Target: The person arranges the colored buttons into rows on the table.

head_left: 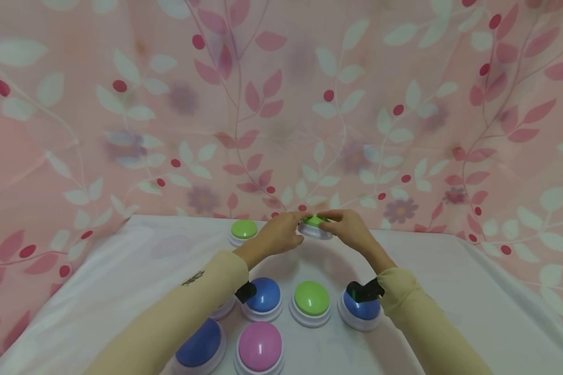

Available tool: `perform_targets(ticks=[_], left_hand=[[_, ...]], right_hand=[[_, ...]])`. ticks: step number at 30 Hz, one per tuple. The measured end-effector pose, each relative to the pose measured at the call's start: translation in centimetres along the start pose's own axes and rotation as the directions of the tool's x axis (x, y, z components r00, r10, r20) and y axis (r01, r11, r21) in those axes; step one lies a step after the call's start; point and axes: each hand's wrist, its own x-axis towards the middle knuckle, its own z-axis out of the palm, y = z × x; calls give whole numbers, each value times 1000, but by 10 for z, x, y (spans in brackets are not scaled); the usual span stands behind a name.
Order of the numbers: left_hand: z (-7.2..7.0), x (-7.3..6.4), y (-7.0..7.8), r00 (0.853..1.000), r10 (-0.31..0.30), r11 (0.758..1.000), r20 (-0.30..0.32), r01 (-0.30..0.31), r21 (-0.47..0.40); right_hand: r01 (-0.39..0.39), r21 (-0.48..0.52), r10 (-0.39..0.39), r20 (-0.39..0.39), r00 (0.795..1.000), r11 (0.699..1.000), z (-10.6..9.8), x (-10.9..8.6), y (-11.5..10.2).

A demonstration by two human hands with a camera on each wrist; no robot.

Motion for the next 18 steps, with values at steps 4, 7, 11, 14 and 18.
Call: perform_targets(ticks=[4,7,11,14,18], left_hand=[[0,-6,1,996,70,994,-47,-66,82],[-2,-11,2,987,134,983,-87,-121,140],[-9,-18,5,970,198,970,-143,-173,172],[-15,-24,8,954,238,962,-183,-205,182],[-25,-36,14,927,301,947,-223,-263,186]], right_hand=[[-15,94,14,18,1000,995,-3,-6,0],[-1,102,-1,19,1000,995,-4,-11,-2],[0,110,-1,8,1000,994,-6,-18,-8],[3,134,-3,-1,1000,991,-8,-23,-15],[39,144,-38,-10,999,989,-11,-31,-25]])
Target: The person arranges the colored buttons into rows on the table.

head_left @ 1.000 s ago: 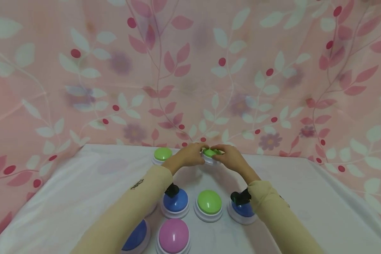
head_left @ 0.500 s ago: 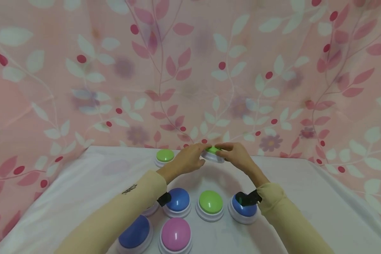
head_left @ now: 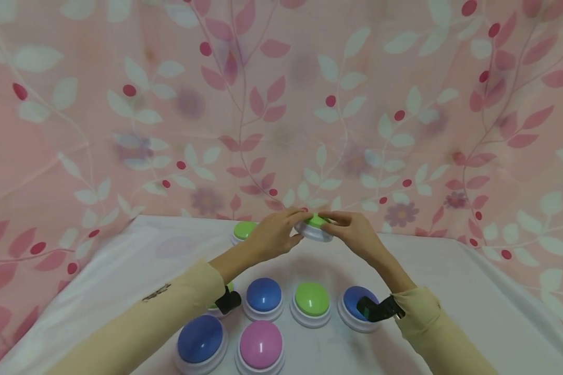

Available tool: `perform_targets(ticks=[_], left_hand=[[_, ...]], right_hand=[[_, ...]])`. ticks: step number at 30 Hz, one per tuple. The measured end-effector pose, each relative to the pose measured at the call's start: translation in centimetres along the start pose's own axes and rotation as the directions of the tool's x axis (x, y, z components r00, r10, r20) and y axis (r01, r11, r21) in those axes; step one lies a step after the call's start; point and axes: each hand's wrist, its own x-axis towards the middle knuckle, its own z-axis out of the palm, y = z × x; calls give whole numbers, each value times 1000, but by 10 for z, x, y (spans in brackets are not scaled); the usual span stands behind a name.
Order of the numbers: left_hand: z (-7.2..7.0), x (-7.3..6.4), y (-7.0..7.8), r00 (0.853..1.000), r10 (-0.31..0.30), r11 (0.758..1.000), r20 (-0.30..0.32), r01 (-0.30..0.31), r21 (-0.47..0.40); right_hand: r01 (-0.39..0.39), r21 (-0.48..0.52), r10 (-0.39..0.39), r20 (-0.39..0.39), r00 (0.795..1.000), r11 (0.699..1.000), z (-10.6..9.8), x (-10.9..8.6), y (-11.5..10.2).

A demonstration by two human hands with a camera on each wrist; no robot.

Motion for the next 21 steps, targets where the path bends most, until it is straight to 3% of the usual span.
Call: perform_targets(ticks=[9,15,21], left_hand=[[-24,-26,19,990,122,993,-74,-121,7],[-37,-48,32,970,211,977,-120,-210,26],[-39,-66,47,949,281,959,-144,-273,73]], right_hand=[[115,-29,-114,13,993,993,-1,-30,-22],[204,3,-203,42,978,979,3,-51,-33],[202,64,-206,73,976,977,5,-75,-35]])
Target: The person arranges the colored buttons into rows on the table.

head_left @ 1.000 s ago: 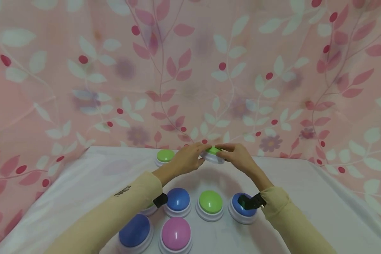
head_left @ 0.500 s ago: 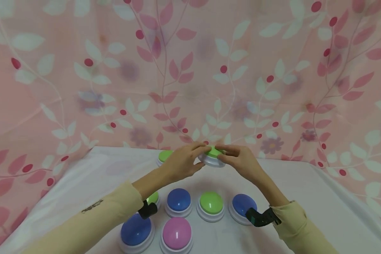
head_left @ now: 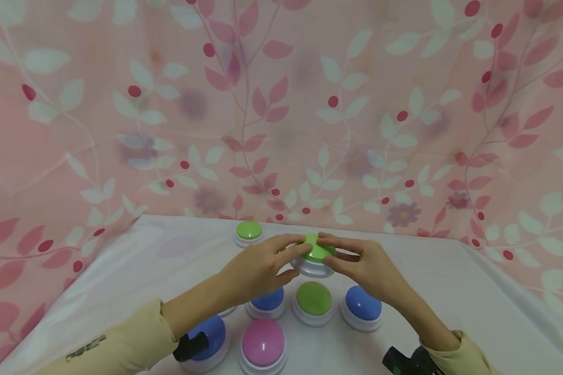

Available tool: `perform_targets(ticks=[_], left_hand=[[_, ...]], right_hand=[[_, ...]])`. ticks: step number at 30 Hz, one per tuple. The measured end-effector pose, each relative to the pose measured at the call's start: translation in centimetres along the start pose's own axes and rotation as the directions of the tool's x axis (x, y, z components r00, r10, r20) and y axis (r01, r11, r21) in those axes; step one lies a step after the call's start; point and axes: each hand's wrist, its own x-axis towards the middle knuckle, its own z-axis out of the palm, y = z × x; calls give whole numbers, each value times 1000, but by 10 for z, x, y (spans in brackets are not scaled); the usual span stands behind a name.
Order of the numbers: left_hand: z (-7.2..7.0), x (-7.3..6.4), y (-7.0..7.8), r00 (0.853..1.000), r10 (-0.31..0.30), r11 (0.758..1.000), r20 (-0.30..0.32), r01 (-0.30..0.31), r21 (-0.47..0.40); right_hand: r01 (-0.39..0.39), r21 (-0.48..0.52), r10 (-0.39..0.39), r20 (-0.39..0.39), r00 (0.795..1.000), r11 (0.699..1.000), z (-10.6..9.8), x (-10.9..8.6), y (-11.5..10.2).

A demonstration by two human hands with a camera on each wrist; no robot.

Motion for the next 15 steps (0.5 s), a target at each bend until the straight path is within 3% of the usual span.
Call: perform_targets(ticks=[9,15], left_hand=[[1,-20,24,996,72,992,53,-77,98],[10,-29,38,994,103,985,36,-107,134]], right_hand=[[47,-16,-46,62,997,999,7,-30,4],[119,-88,-112,78,991,989,15,-46,10]])
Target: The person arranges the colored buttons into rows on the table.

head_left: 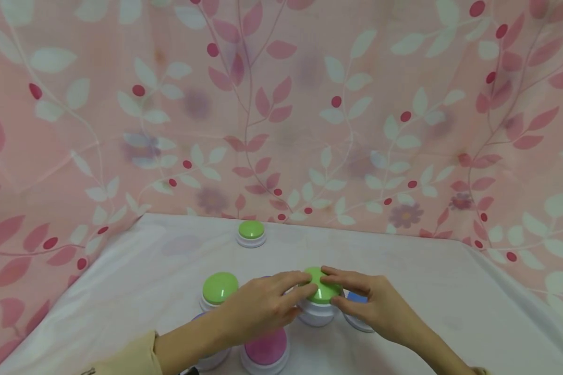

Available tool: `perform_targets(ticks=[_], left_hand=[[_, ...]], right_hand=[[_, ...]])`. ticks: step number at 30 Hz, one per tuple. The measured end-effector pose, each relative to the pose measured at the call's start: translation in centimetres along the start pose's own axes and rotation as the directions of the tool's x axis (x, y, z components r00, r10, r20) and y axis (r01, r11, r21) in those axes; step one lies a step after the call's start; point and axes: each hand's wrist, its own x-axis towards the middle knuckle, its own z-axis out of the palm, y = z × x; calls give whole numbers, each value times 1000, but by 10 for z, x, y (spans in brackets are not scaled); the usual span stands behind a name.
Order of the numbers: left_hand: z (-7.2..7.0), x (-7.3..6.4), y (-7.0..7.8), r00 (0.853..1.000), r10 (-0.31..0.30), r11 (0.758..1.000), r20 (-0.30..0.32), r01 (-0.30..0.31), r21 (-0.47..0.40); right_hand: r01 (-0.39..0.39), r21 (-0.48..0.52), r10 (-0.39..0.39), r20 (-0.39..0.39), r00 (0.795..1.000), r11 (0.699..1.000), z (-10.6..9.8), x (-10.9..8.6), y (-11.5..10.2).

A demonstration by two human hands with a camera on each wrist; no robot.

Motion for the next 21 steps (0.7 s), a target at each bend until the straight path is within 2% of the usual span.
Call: perform_targets(ticks=[5,10,13,15,17,19,21], left_hand=[[8,-4,12,1000,14,1000,-5,-14,-26],[13,-9,20,997,31,997,71,-27,-68],[16,-11,24,992,52,996,117,-43,-83],[17,-11,27,990,58,995,132,-46,-93],[18,-11,29,988,56,994,146,-42,-98],[18,-11,31,984,47,993,170,-27,-117],[18,-11,33,980,35,992,196,-10,-129]], right_hand=[[21,5,-21,13,1000,1000,10,-16,6],[21,26,-21,19,1000,999,22,-30,12],[-8,-36,9,35,999,999,26,-37,14],[16,-102,-12,36,999,995,28,-41,15],[76,-148,-72,32,997,986,30,-44,17],[133,-162,-131,22,991,978,33,-46,19],[136,-160,-132,33,991,978,33,-48,20]])
